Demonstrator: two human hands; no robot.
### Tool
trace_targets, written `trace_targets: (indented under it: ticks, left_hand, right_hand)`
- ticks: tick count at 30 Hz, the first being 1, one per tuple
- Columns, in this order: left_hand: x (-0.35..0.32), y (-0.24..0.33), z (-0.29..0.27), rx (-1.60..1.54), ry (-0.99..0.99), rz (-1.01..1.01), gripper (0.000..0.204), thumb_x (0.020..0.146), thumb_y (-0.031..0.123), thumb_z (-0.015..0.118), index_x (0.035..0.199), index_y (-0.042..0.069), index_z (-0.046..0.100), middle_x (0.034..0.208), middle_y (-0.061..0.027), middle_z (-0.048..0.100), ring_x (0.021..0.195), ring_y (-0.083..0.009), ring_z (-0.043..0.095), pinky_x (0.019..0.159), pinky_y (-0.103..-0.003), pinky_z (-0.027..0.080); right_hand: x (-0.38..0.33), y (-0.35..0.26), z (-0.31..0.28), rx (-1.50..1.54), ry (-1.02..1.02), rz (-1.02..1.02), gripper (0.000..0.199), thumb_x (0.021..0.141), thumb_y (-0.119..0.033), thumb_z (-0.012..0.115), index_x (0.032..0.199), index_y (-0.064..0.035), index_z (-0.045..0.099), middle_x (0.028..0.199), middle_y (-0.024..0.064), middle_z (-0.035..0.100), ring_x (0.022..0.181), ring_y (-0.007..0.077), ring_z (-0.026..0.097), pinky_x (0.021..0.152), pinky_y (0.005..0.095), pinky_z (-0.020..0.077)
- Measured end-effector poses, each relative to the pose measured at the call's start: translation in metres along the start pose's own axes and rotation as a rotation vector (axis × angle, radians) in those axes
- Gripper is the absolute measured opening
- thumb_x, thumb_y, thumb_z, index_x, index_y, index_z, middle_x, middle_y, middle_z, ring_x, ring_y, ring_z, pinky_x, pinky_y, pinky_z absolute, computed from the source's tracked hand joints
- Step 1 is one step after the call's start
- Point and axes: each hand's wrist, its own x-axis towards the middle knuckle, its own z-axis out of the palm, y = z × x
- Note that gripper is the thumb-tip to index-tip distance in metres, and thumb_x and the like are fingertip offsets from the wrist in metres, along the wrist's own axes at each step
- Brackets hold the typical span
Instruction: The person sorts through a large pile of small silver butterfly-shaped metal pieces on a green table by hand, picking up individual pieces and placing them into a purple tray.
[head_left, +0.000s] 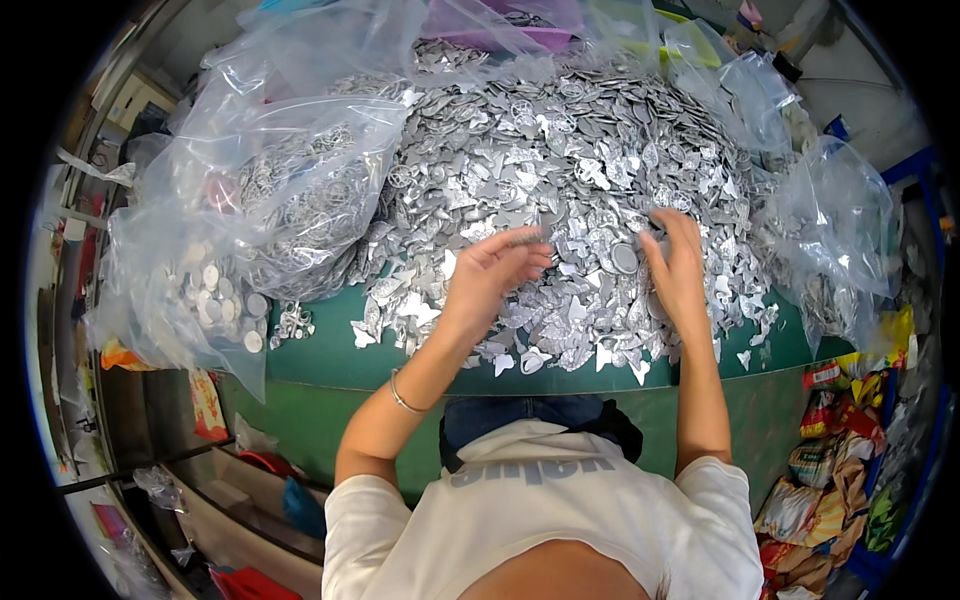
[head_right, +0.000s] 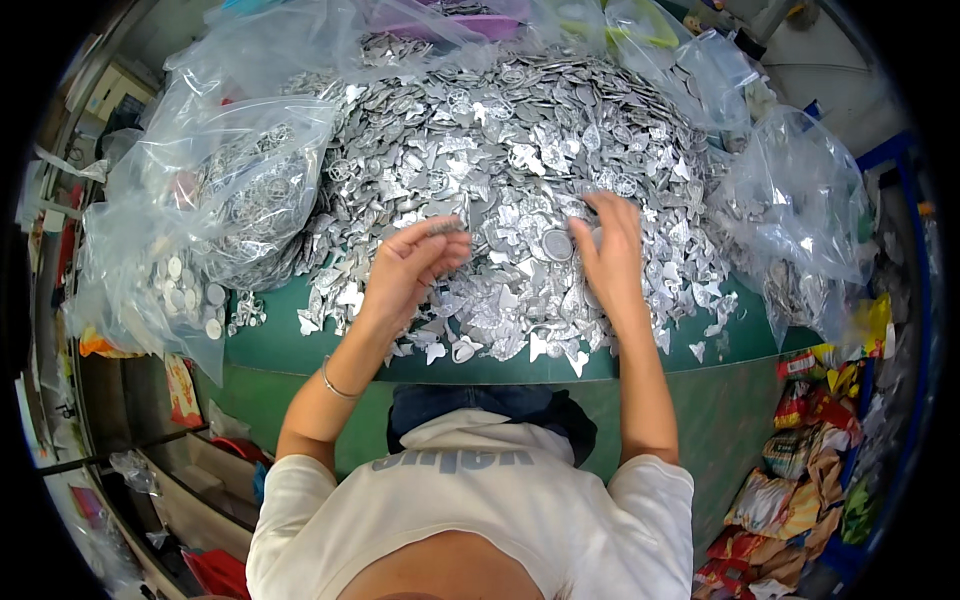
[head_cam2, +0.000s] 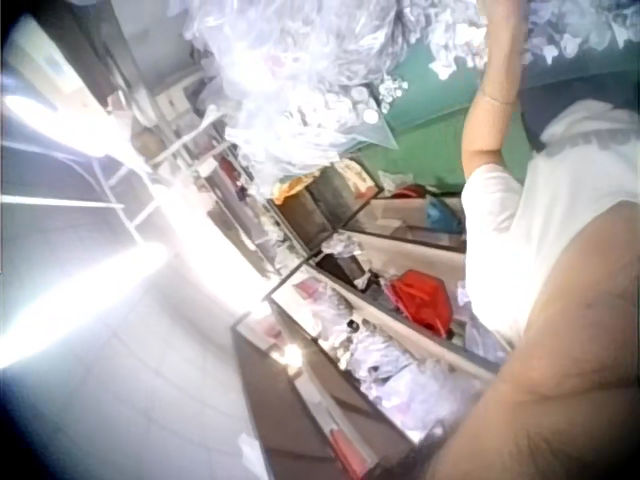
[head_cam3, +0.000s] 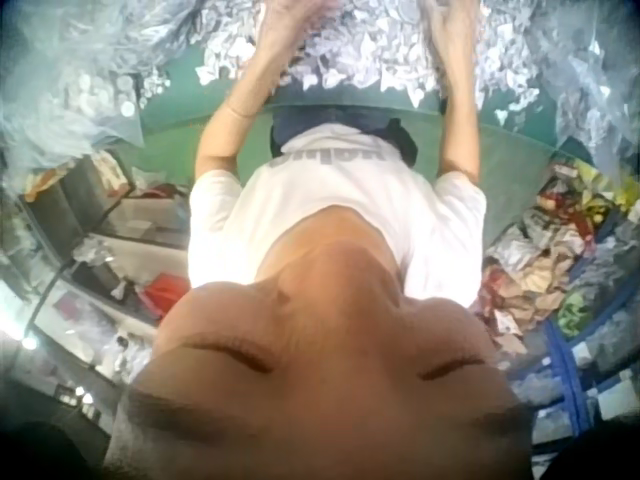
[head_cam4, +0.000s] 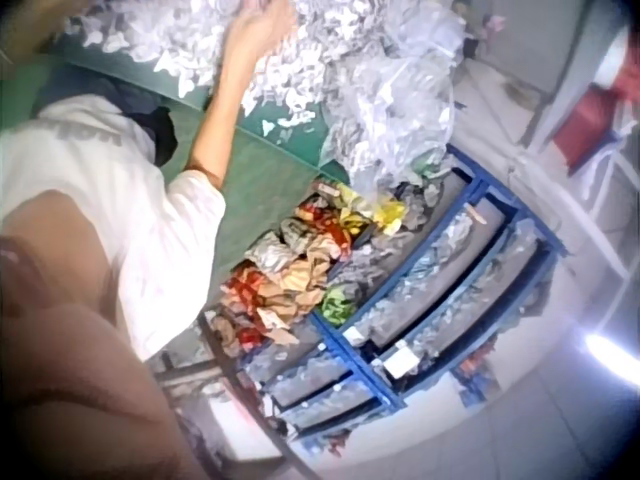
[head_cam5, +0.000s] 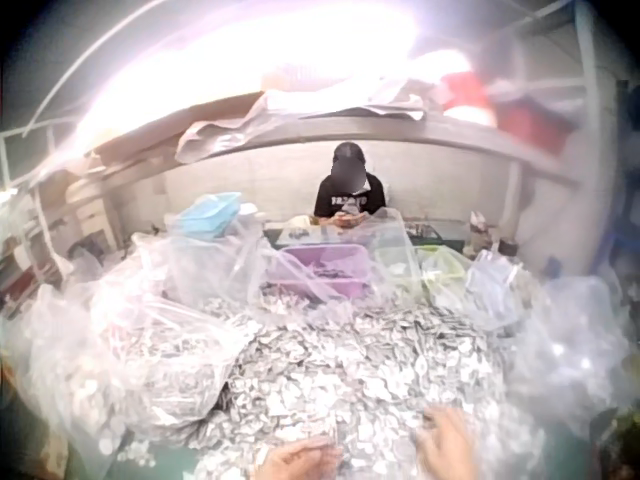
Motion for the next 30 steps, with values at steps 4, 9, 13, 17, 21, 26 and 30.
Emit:
trace_targets:
  ticks: [4, 9, 13, 17, 21, 26, 30]
  left_hand:
    - [-0.017, -0.019, 0.013, -0.396, -0.090, -0.152, 0.031, 0.087, 0.003, 0.050, 0.117, -0.007, 0.050, 0.113, -0.0157, 0.057, 0.104, -0.0240, 0.057, 0.084, -0.031, 0.050]
    - [-0.031, -0.036, 0.013, -0.445, -0.014, -0.172, 0.031, 0.089, 0.007, 0.051, 0.119, -0.004, 0.049, 0.096, -0.0121, 0.060, 0.089, -0.0210, 0.060, 0.073, -0.029, 0.052]
    - [-0.039, -0.048, 0.011, -0.376, -0.028, -0.128, 0.034, 0.089, 0.006, 0.051, 0.123, 0.001, 0.046, 0.086, -0.0084, 0.057, 0.075, -0.0156, 0.057, 0.064, -0.025, 0.052]
    - [-0.049, -0.053, 0.010, -0.377, -0.043, -0.171, 0.039, 0.089, 0.005, 0.052, 0.126, 0.000, 0.042, 0.099, -0.0130, 0.058, 0.084, -0.0198, 0.061, 0.070, -0.028, 0.054]
    - [-0.059, -0.057, 0.016, -0.378, -0.037, -0.171, 0.038, 0.090, 0.004, 0.048, 0.128, 0.001, 0.041, 0.111, -0.0161, 0.056, 0.093, -0.0239, 0.062, 0.079, -0.032, 0.054]
    - [-0.065, -0.059, 0.019, -0.396, -0.031, -0.176, 0.038, 0.090, 0.003, 0.047, 0.127, 0.000, 0.041, 0.110, -0.0161, 0.057, 0.095, -0.0239, 0.061, 0.081, -0.033, 0.052]
    - [-0.069, -0.063, 0.009, -0.423, -0.044, -0.156, 0.038, 0.089, 0.004, 0.048, 0.126, 0.000, 0.042, 0.103, -0.0148, 0.058, 0.090, -0.0214, 0.060, 0.079, -0.033, 0.051]
  right_hand:
    - [0.007, -0.017, 0.019, -0.134, -0.155, -0.244, 0.044, 0.076, -0.029, 0.068, 0.113, -0.0072, 0.056, 0.124, 0.0148, 0.046, 0.117, 0.0327, 0.042, 0.095, 0.0436, 0.0322]
    - [-0.005, -0.005, 0.008, -0.185, -0.132, -0.180, 0.036, 0.077, -0.025, 0.066, 0.107, -0.0076, 0.057, 0.113, 0.0127, 0.052, 0.108, 0.0297, 0.047, 0.089, 0.0413, 0.0358]
    - [-0.013, 0.036, -0.009, -0.169, -0.009, 0.000, 0.020, 0.078, -0.013, 0.063, 0.095, -0.0039, 0.059, 0.101, 0.0129, 0.055, 0.096, 0.0308, 0.050, 0.083, 0.0396, 0.0384]
    - [-0.010, 0.036, -0.031, -0.255, 0.126, 0.061, 0.014, 0.078, -0.007, 0.061, 0.091, -0.0018, 0.060, 0.099, 0.0135, 0.056, 0.093, 0.0320, 0.050, 0.082, 0.0394, 0.0388]
    - [0.006, 0.010, -0.015, 0.042, 0.001, -0.079, 0.027, 0.076, -0.013, 0.065, 0.101, -0.0032, 0.060, 0.111, 0.0127, 0.054, 0.107, 0.0318, 0.047, 0.090, 0.0382, 0.0368]
    - [0.022, -0.007, 0.005, 0.029, -0.328, -0.299, 0.038, 0.074, -0.023, 0.069, 0.108, -0.0090, 0.060, 0.125, 0.0079, 0.049, 0.118, 0.0291, 0.041, 0.097, 0.0414, 0.0310]
    - [0.014, 0.016, -0.002, 0.056, -0.222, -0.159, 0.033, 0.076, -0.019, 0.067, 0.106, -0.0080, 0.060, 0.118, 0.0080, 0.054, 0.112, 0.0274, 0.047, 0.096, 0.0386, 0.0331]
